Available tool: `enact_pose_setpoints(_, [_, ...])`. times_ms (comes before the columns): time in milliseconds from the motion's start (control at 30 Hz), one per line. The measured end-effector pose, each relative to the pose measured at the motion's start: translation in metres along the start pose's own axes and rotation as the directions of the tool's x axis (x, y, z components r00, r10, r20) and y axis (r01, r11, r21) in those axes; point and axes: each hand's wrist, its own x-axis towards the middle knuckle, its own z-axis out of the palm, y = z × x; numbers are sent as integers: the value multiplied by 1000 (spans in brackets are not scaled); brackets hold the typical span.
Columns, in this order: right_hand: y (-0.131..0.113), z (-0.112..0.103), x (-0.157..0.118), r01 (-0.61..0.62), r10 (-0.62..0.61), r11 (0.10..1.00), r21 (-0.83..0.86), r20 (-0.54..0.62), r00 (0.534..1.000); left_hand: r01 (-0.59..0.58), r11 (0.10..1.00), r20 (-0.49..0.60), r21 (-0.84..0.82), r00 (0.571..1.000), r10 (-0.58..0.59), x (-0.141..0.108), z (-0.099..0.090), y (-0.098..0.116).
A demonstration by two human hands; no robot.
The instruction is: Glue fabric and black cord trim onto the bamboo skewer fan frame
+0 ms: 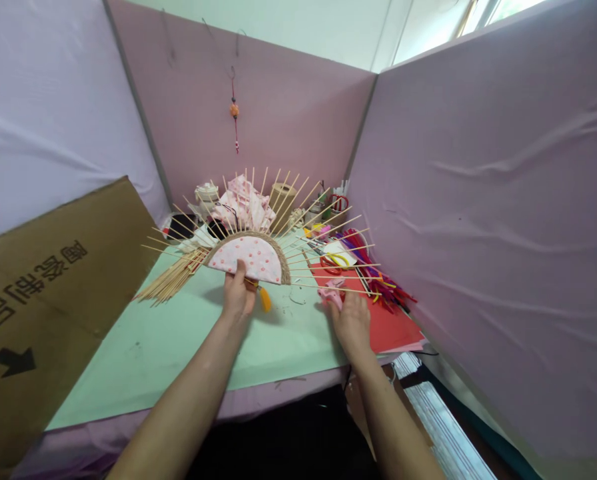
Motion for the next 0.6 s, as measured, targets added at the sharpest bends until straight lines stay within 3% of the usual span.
enact_pose_setpoints(200, [17, 3, 11, -42, 44, 997, -67, 26, 999, -33, 999, -65, -19, 997, 31, -13, 20, 26])
enact_pose_setpoints(400, [14, 4, 13, -53, 56, 996, -75, 37, 998, 10, 1000, -66, 27, 998, -8, -42, 32, 56])
enact_pose_setpoints(600, [13, 4, 16, -79, 87, 995, -68, 128, 988, 152, 982, 0, 108, 988, -153, -84, 22, 33])
